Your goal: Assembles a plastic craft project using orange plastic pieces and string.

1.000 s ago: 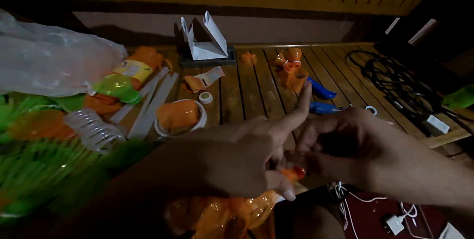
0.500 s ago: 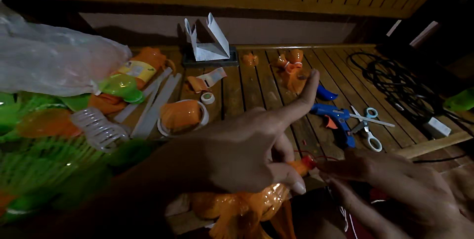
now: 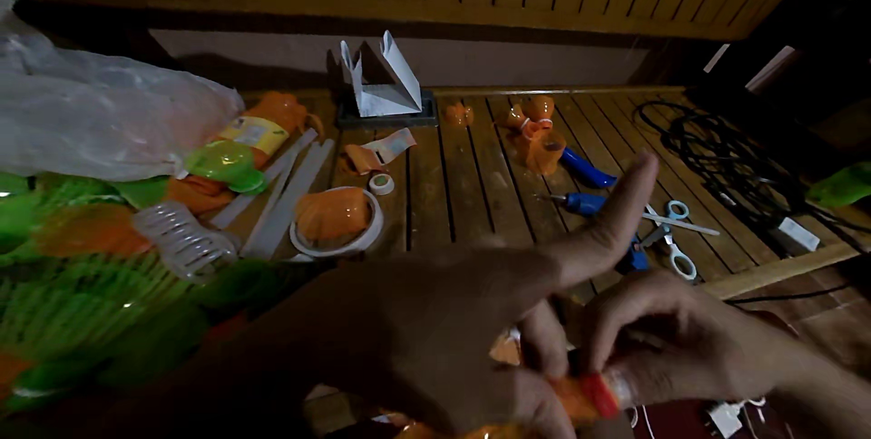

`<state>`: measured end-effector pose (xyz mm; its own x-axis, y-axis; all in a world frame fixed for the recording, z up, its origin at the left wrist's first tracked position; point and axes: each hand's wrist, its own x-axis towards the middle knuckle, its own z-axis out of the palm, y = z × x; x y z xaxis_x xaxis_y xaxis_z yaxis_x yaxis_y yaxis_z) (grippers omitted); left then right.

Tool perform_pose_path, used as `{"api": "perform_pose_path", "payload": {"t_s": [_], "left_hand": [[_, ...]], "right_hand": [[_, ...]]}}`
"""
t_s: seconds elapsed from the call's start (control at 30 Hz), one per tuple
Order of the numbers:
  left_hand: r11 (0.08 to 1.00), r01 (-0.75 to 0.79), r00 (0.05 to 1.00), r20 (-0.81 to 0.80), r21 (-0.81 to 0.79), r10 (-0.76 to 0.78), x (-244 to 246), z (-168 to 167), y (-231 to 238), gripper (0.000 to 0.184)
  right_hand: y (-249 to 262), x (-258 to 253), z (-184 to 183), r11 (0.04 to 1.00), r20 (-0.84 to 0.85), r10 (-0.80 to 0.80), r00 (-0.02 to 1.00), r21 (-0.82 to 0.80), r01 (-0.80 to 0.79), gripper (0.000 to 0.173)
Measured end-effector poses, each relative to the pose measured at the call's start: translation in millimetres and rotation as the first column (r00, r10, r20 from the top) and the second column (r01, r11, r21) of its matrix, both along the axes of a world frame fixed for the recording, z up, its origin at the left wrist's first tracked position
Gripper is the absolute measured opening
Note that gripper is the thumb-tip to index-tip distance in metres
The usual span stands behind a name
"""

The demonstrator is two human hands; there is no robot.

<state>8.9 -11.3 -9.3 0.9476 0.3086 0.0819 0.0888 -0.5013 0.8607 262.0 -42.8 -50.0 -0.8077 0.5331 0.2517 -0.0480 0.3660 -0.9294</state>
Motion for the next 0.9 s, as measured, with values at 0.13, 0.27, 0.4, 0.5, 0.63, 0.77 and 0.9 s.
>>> {"api": "perform_pose_path", "payload": {"t_s": [0.13,0.27,0.4,0.5,0.63,0.77,0.9], "left_hand": [[0.999,0.015,0.999,-0.031,0.047,-0.013,6,-6,-9,0.099],[0.959,-0.148,0.984,-0.060,0.243,0.168,10,-16,-12,0.107],[0.943,-0.318,0.909,-0.252,0.098,0.333,13,-5,-6,0.111],[0.893,-0.449,0.857,-0.279,0.009,0.434,17,-8,-4,0.113],[0.845,-0.514,0.768,-0.362,0.144,0.529,24,-6,0,0.121],[0.836,-0.541,0.757,-0.383,0.086,0.529,25,-7,5,0.120],[0.830,-0.556,0.804,-0.278,-0.035,0.526,19,-4,4,0.113]], "right_hand": [[25,-18,28,0.967,0.401,0.147,0.904,-0.252,-0.046,0.008],[28,-43,61,0.971,0.652,-0.022,0.758,-0.166,0.171,0.008],[25,-43,60,0.957,0.632,-0.284,0.721,0.140,0.255,0.013],[17,-40,47,0.827,0.473,-0.489,0.733,0.520,0.215,0.011],[8,-38,32,0.559,0.254,-0.534,0.807,0.822,0.111,0.015],[-7,-31,12,0.258,0.108,-0.602,0.791,0.964,0.064,0.018],[-14,-13,-15,0.236,-0.066,-0.622,0.780,0.934,0.268,0.016]]}}
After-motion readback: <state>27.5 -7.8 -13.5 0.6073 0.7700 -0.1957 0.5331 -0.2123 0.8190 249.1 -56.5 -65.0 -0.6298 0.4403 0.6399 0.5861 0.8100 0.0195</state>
